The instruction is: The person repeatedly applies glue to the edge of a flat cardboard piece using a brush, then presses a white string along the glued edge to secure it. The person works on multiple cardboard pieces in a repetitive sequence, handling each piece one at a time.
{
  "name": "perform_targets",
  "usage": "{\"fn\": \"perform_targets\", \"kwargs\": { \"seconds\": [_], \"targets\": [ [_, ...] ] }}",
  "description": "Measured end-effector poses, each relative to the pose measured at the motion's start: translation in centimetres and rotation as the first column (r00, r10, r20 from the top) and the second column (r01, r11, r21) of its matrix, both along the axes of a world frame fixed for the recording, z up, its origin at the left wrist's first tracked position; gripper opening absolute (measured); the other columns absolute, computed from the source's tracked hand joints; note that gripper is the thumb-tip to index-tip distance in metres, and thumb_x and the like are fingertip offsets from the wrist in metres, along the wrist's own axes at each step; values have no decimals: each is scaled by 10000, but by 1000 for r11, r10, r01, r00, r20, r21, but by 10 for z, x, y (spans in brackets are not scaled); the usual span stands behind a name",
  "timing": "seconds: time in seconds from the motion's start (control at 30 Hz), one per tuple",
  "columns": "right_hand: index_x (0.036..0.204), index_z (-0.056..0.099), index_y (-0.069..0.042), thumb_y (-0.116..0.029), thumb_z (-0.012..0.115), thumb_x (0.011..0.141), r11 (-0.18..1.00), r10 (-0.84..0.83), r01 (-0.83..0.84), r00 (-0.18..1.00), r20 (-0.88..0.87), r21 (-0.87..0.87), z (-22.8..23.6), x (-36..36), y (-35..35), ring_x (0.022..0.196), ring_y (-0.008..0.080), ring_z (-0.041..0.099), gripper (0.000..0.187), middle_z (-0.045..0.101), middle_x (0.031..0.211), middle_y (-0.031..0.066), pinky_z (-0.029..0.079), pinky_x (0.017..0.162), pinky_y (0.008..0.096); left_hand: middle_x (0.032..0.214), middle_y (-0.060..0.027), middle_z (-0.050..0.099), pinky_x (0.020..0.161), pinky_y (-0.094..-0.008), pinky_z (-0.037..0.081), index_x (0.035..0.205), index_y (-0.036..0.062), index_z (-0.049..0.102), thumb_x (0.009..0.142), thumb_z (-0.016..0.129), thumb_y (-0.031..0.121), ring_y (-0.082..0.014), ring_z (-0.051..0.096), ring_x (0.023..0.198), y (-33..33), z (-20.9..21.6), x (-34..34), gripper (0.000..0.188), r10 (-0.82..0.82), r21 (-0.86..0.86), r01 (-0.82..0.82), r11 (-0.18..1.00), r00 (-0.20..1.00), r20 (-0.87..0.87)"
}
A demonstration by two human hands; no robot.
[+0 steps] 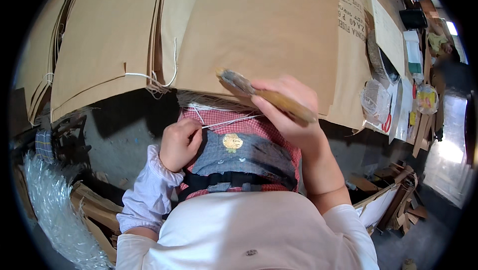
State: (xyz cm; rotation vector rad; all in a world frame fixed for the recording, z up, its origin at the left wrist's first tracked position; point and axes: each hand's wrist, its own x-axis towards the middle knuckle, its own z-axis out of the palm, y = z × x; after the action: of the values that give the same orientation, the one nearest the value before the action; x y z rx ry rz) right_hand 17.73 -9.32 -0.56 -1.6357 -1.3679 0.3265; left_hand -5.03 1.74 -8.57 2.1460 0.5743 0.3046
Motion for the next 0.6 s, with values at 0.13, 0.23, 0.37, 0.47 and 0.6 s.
{"fn": "perform_targets", "kwargs": {
  "seconds": [0.13, 0.23, 0.37, 0.47, 0.6],
  "targets": [
    [908, 656, -24, -28, 681, 763, 998, 38, -36, 999, 38, -56, -2, 0, 18, 664, 242, 599, 147, 629, 763, 110, 470, 595, 303, 975, -164, 635, 599, -373, 466, 796, -6, 588, 726, 617, -1, -290, 583, 689, 3, 13, -1, 76, -27, 373, 50, 926, 997, -66],
    [902, 650, -22, -44, 679, 761, 992, -11, 14, 1000, 25, -125, 8, -2, 14, 680, 270, 614, 145, 627, 765, 120, 491, 617, 319, 1108, -161, 608, 608, -358, 463, 761, -10, 563, 702, 610, -2, -273, 558, 692, 2, 28, 11, 76, 42, 504, -29, 863, 999, -15],
    [889, 650, -13, -47, 680, 758, 984, -12, 23, 998, 61, -177, 11, -14, 20, 681, 250, 629, 138, 642, 787, 127, 498, 615, 292, 1253, -163, 547, 610, -333, 464, 708, 10, 540, 645, 595, 15, -230, 535, 737, 12, 33, 36, 84, -6, 573, 86, 815, 990, -139],
    [865, 648, -4, -57, 677, 765, 986, -118, 108, 990, -79, -123, -11, -10, 16, 668, 193, 634, 117, 656, 783, 119, 494, 599, 273, 1255, -185, 549, 602, -315, 488, 726, 27, 604, 677, 578, 124, -190, 566, 787, 12, 25, 47, 111, -11, 629, 231, 742, 943, -333],
    [812, 638, 11, -65, 664, 766, 888, -390, 353, 918, -75, -294, -5, 13, -20, 641, 121, 614, 92, 661, 725, 90, 488, 582, 276, 1256, -199, 540, 627, -343, 490, 719, -4, 562, 644, 591, 25, -250, 572, 759, 11, 20, 48, 86, -4, 613, 182, 769, 960, -281]
  ]
}}
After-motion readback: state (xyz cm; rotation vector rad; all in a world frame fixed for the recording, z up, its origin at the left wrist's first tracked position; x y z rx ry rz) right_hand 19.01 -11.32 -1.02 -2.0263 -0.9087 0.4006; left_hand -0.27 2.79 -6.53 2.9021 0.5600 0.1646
